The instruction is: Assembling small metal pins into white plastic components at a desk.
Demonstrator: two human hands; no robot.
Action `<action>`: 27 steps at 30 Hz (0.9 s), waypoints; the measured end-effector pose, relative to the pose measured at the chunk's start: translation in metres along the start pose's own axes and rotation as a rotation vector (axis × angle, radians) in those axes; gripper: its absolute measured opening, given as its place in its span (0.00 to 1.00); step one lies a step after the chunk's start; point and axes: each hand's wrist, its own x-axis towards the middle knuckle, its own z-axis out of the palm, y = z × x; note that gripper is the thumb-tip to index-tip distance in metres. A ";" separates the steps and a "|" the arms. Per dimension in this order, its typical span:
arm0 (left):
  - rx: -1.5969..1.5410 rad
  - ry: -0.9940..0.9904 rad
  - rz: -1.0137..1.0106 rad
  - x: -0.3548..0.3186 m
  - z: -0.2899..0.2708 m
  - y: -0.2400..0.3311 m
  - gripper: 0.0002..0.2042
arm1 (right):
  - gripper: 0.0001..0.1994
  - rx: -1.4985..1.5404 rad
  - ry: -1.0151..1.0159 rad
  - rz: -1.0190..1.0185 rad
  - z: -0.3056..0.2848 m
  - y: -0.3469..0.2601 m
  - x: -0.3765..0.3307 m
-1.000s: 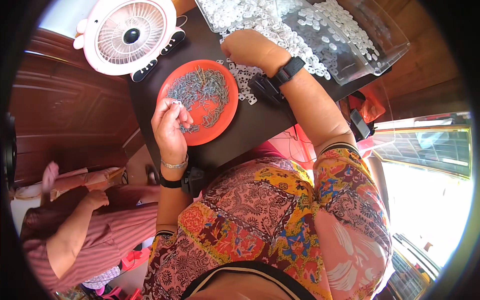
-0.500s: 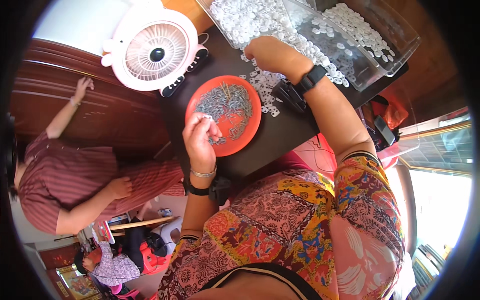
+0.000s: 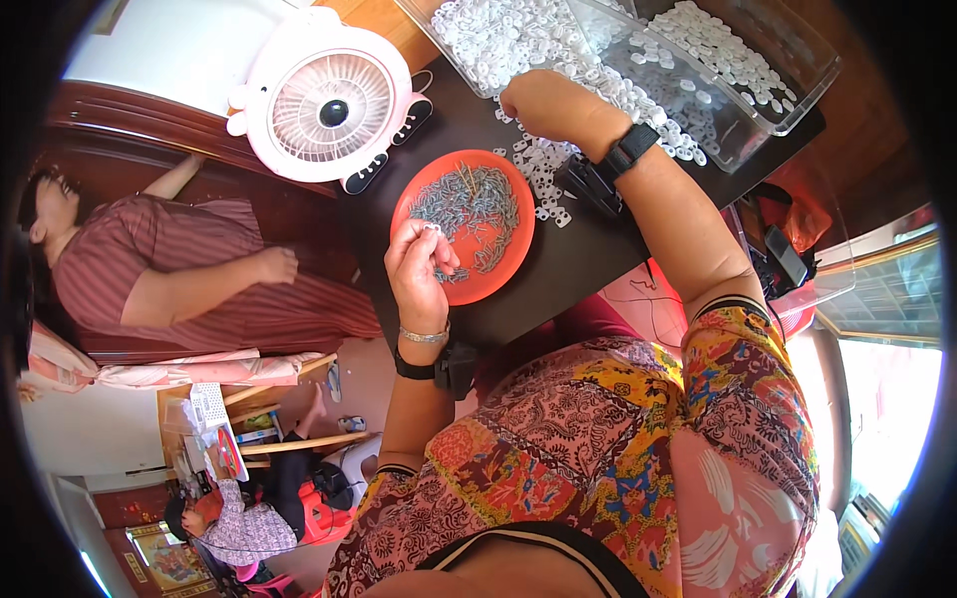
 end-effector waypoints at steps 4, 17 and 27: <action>0.006 0.016 0.000 0.000 0.001 -0.001 0.06 | 0.07 0.013 -0.067 0.042 -0.001 -0.003 0.002; -0.027 0.038 0.005 -0.001 -0.003 0.000 0.06 | 0.06 0.053 -0.025 0.014 -0.007 -0.015 0.004; 0.060 0.066 0.094 -0.006 -0.003 0.005 0.06 | 0.07 0.104 0.028 -0.005 -0.010 -0.024 0.005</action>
